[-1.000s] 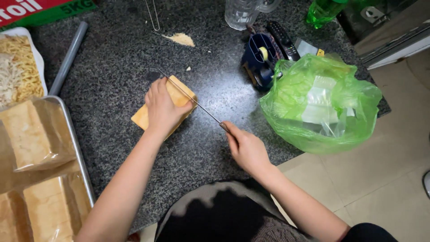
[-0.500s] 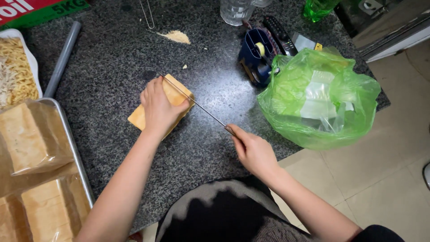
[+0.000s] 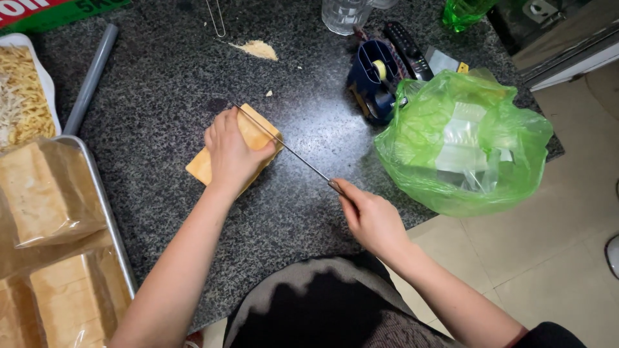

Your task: The recorder packages slices of cake into plastic bags and then uses a knife to cut a larger block of cake into smaller portions.

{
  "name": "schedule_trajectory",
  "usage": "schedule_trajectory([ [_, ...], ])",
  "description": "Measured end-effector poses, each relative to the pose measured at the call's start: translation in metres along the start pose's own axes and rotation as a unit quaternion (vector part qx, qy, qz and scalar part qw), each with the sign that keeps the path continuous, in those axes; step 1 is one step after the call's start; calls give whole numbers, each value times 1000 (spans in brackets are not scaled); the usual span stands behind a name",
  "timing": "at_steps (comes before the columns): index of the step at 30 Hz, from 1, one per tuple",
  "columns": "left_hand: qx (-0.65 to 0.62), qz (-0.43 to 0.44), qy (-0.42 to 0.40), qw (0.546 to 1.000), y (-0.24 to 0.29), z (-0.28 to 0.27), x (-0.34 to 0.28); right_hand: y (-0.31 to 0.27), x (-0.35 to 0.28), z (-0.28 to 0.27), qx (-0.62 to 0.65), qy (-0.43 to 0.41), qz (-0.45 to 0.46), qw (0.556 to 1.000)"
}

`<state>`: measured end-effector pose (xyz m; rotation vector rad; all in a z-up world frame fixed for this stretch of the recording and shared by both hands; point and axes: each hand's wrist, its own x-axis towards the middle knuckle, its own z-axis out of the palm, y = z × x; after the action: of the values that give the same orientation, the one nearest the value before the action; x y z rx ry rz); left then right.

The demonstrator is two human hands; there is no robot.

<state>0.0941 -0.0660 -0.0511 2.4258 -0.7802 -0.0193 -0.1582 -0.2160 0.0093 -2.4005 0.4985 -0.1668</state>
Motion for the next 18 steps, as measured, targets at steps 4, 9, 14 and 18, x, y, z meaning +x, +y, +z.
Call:
schedule_trajectory([
  [4,-7,2,5,1000,0,0,0,-3,2,-2,-3,-5,2,1000],
  [9,-5,10,11,1000,-6,6,0,-7,8,-2,-13,-17,14,1000],
  [14,-2,13,11,1000,-5,6,-1,-19,21,-4,-31,-46,44,997],
  [18,-2,15,16,1000,-5,6,-1,-25,39,3,-28,-48,29,998],
])
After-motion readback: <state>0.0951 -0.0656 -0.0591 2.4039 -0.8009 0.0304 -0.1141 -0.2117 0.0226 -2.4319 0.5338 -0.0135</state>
